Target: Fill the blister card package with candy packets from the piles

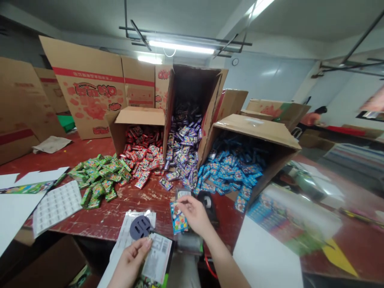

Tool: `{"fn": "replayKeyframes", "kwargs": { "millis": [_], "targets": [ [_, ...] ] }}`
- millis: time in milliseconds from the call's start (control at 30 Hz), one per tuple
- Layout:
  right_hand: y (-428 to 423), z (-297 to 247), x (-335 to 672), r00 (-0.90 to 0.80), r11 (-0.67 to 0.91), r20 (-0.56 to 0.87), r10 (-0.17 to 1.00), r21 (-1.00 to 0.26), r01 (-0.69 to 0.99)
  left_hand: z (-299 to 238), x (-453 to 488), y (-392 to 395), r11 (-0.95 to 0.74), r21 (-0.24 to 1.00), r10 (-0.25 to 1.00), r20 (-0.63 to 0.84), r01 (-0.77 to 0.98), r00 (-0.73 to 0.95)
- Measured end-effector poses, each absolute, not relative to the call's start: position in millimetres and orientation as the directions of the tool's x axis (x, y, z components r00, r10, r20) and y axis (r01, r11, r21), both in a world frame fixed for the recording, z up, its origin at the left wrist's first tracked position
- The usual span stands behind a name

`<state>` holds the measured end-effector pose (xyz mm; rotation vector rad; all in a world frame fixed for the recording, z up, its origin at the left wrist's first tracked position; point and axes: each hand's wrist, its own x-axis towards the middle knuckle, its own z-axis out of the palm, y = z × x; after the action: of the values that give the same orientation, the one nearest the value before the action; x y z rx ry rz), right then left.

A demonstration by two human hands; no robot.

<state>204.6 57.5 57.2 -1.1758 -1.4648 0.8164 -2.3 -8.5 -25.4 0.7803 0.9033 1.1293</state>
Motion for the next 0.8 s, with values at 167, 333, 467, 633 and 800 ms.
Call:
{"fn": "replayKeyframes", "kwargs": {
  "millis": [167, 333, 467, 633, 800],
  "targets": [
    [62, 53, 180, -0.065, 0.289, 0.283, 0.957, -0.945, 0.150, -32, -1, -9, 0.214, 0.894, 0.972, -0.157, -0.392, 0.174],
    [66, 62, 178, -0.334, 0.406, 0.299, 0.894, -0.856, 0.320, -27, -8, -7, 0.201, 0.906, 0.975, -0.150, -0.374, 0.162],
    [68, 75, 177, -0.205, 0.423, 0.378, 0.903, -0.868, 0.261, -18, -13, -6, 0.220, 0.914, 0.961, -0.144, -0.341, 0.234],
    [66, 73, 170, -0.396, 0.427, 0.288, 0.872, -0.844, 0.326, -15, -10, -12, 0.218, 0.918, 0.963, -0.146, -0.330, 0.229],
    [59, 73, 165, -0.664, 0.424, 0.049, 0.746, -0.803, 0.418, -20, -3, -17, 0.205, 0.932, 0.961, -0.134, -0.299, 0.242]
  ]
}}
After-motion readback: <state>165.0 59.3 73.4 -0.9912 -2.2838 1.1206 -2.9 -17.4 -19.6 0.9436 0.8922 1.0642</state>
